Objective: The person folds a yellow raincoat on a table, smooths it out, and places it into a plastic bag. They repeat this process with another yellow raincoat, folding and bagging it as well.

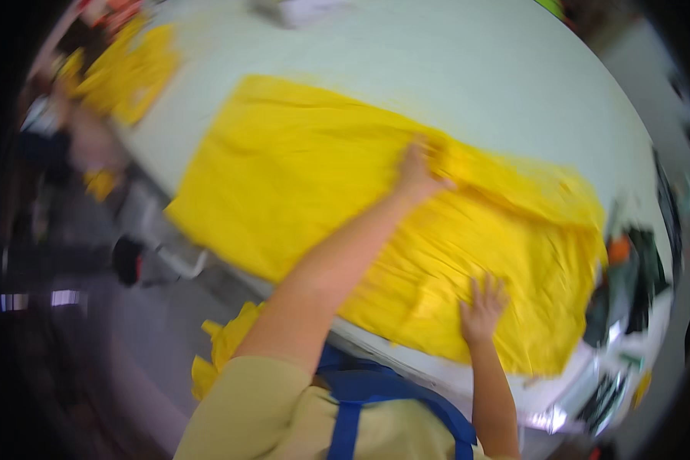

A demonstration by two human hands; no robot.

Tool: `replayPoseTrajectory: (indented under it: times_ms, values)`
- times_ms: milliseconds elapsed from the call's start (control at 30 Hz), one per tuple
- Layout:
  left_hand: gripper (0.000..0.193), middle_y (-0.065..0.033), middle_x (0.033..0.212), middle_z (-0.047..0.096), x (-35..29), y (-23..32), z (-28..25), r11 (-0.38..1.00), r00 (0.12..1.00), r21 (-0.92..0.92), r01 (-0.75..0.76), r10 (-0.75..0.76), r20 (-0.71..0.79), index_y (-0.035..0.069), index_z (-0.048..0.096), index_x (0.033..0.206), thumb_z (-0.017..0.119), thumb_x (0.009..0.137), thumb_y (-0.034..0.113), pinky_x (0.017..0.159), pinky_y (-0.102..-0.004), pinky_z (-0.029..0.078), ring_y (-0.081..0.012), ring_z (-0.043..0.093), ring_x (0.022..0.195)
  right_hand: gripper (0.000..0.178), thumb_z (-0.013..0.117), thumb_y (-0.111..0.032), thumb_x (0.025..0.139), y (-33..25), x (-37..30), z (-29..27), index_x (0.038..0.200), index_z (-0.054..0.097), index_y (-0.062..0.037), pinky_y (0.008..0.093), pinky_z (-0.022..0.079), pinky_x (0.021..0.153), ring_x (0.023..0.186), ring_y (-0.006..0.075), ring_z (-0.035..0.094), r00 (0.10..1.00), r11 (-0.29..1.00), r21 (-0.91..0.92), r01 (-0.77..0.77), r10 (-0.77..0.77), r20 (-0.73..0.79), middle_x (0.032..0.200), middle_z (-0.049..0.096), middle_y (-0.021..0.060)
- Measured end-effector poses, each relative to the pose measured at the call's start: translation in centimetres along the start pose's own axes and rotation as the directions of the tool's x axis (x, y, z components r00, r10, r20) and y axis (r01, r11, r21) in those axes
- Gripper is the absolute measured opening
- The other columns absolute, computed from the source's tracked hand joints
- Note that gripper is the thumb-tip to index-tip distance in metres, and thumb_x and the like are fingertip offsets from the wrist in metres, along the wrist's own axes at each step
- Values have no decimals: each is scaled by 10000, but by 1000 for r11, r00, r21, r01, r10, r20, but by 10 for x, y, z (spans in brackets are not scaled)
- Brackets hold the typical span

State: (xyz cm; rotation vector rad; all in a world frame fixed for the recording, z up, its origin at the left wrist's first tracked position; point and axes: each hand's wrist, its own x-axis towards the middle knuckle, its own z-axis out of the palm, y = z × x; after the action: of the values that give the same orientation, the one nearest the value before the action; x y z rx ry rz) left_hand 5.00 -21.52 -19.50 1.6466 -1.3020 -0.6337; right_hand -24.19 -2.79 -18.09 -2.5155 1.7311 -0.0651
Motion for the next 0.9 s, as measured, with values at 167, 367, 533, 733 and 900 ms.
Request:
replayPoseTrajectory:
  times_ms: [167,367,533,733,900]
  values:
    - [563,-206,1097,542,16,3,25,988,991,78,-133,134,2,-31,524,1095,769,692,278,937,-448,398,-364,491,1085,540,609,-391,832,26,13,-15,1326,497,-204,534,235,1052,1288,338,356,996,977,207,-52,36,77,1399,422,101]
    - [229,-99,1090,577,17,15,-7,860,940,-388,332,-268,209,28,546,1126,542,915,118,926,-430,472,-233,577,1010,534,650,-367,810,164,71,-20,1276,521,-141,486,278,1025,1241,319,395,911,955,116,-274,297,-287,1268,516,132]
    - [250,-69,1098,564,41,34,-109,762,984,-626,167,-86,157,23,524,1174,467,942,95,895,-306,441,-158,539,1019,695,617,-582,770,243,72,-38,1205,580,-40,506,234,1048,1253,363,371,803,801,-68,-594,595,-8,1313,501,165]
    - [263,-45,1117,549,20,-40,-170,878,927,-350,327,-226,300,30,544,1146,490,890,50,902,-261,393,-151,509,1029,625,633,-502,793,229,39,-34,1214,569,-45,483,256,1045,1232,339,422,920,920,-65,-387,390,43,1262,548,154]
    - [283,-24,1025,519,-24,-89,-177,936,917,107,335,-350,190,16,569,1087,535,806,-6,870,-266,401,-160,504,944,422,605,-316,838,201,45,-132,1184,596,-76,382,380,979,1203,303,483,842,915,171,-365,246,481,1232,577,142]
